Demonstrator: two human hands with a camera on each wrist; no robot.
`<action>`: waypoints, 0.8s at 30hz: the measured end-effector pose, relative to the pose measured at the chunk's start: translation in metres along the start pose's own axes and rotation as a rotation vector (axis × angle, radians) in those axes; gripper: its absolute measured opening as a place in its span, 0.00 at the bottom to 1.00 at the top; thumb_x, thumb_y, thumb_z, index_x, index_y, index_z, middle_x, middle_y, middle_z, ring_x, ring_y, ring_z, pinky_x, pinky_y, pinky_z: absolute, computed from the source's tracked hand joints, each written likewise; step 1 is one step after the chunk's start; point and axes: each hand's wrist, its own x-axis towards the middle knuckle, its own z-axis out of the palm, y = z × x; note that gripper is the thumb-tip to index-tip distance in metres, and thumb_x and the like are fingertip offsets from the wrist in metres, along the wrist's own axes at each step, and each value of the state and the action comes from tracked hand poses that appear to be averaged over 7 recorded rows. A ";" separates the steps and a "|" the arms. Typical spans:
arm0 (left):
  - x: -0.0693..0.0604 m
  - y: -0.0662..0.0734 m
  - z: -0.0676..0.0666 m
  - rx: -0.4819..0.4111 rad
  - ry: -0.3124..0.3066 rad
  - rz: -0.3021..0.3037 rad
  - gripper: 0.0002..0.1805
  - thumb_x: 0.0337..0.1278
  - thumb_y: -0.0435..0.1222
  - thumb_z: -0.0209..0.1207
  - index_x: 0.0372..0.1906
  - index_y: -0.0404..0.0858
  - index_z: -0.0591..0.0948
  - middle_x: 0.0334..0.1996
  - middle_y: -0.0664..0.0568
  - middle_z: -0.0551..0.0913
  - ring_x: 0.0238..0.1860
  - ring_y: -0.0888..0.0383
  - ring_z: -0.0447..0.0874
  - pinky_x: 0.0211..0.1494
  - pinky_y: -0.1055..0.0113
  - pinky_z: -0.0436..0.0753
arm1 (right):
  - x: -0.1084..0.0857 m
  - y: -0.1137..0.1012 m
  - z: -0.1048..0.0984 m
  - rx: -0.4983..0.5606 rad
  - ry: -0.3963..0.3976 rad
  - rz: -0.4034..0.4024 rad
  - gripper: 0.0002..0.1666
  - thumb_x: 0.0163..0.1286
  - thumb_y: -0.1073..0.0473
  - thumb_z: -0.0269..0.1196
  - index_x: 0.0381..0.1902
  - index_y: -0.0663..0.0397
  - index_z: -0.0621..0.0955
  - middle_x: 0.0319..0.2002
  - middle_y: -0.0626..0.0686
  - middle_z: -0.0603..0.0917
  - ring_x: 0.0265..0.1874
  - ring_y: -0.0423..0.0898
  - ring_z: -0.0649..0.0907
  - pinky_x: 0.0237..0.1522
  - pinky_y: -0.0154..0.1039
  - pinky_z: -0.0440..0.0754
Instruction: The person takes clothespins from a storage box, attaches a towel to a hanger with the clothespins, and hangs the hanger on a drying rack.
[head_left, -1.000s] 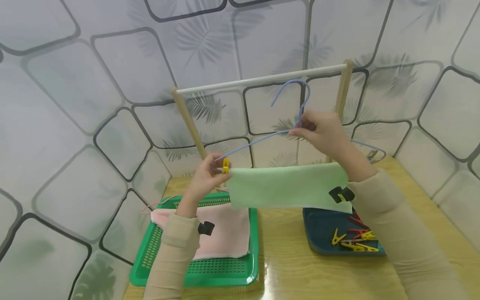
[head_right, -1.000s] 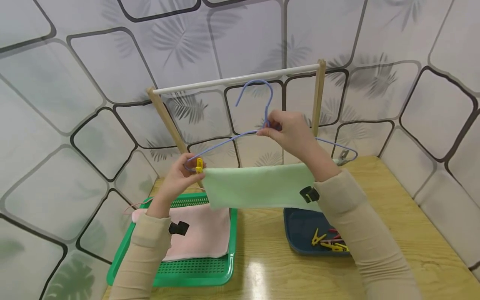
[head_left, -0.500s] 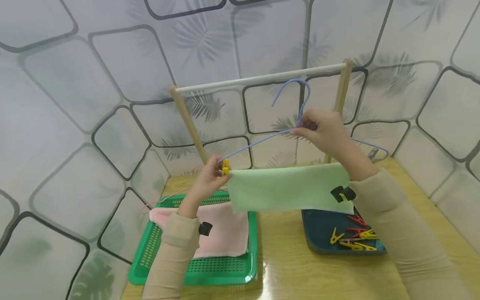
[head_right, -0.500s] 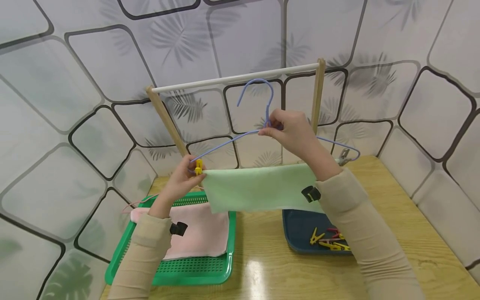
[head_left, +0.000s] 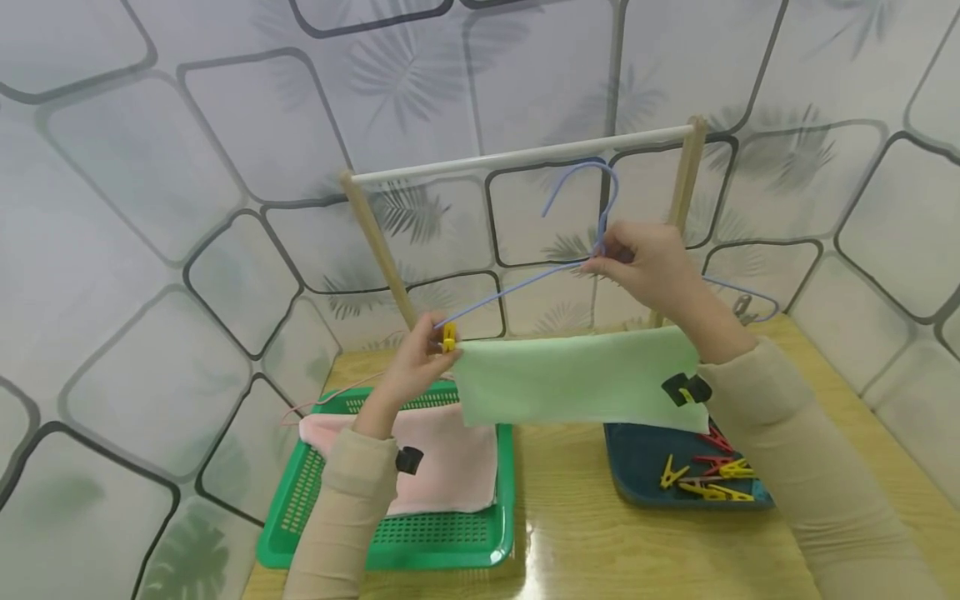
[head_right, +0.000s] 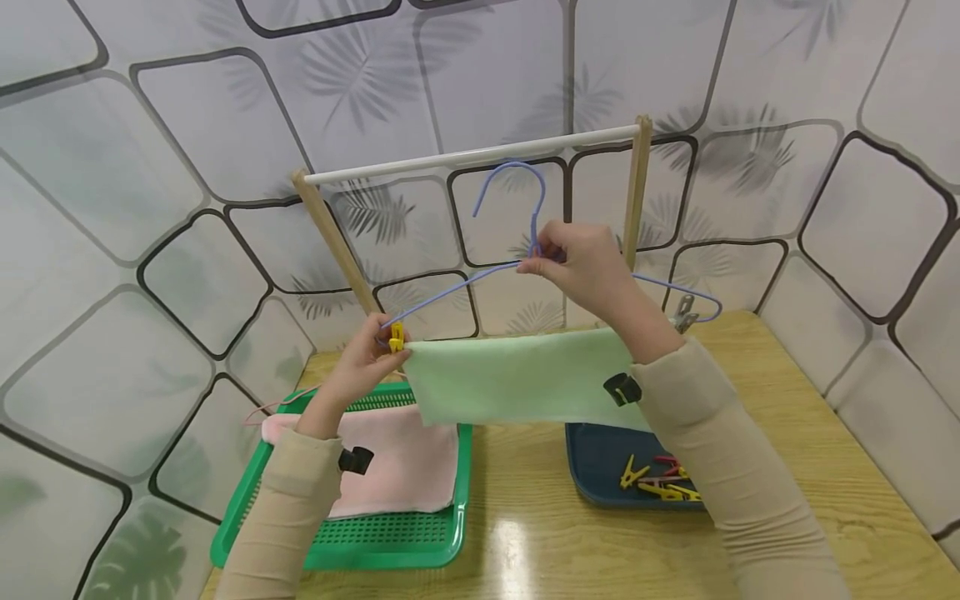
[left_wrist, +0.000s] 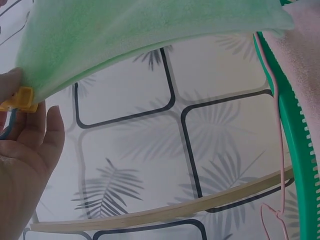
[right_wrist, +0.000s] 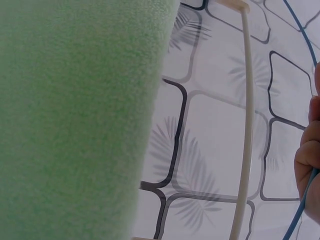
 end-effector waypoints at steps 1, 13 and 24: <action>0.000 -0.004 0.000 -0.005 0.006 0.000 0.11 0.54 0.21 0.51 0.40 0.27 0.63 0.37 0.31 0.68 0.39 0.47 0.71 0.41 0.59 0.74 | 0.000 0.000 0.000 0.000 0.000 -0.004 0.10 0.48 0.63 0.68 0.22 0.61 0.76 0.18 0.50 0.78 0.16 0.39 0.75 0.20 0.22 0.68; 0.008 -0.022 0.000 0.208 0.195 0.040 0.19 0.49 0.33 0.62 0.46 0.31 0.72 0.45 0.42 0.74 0.49 0.48 0.69 0.51 0.55 0.69 | -0.001 -0.001 0.008 -0.021 -0.001 -0.041 0.11 0.47 0.64 0.69 0.22 0.62 0.76 0.18 0.51 0.78 0.16 0.40 0.75 0.21 0.25 0.70; 0.038 0.025 0.021 0.414 0.229 0.274 0.11 0.52 0.35 0.60 0.40 0.33 0.80 0.38 0.47 0.81 0.41 0.55 0.77 0.47 0.66 0.73 | -0.003 -0.007 0.025 -0.009 -0.070 -0.043 0.10 0.49 0.62 0.68 0.22 0.60 0.77 0.19 0.51 0.78 0.18 0.41 0.77 0.22 0.34 0.75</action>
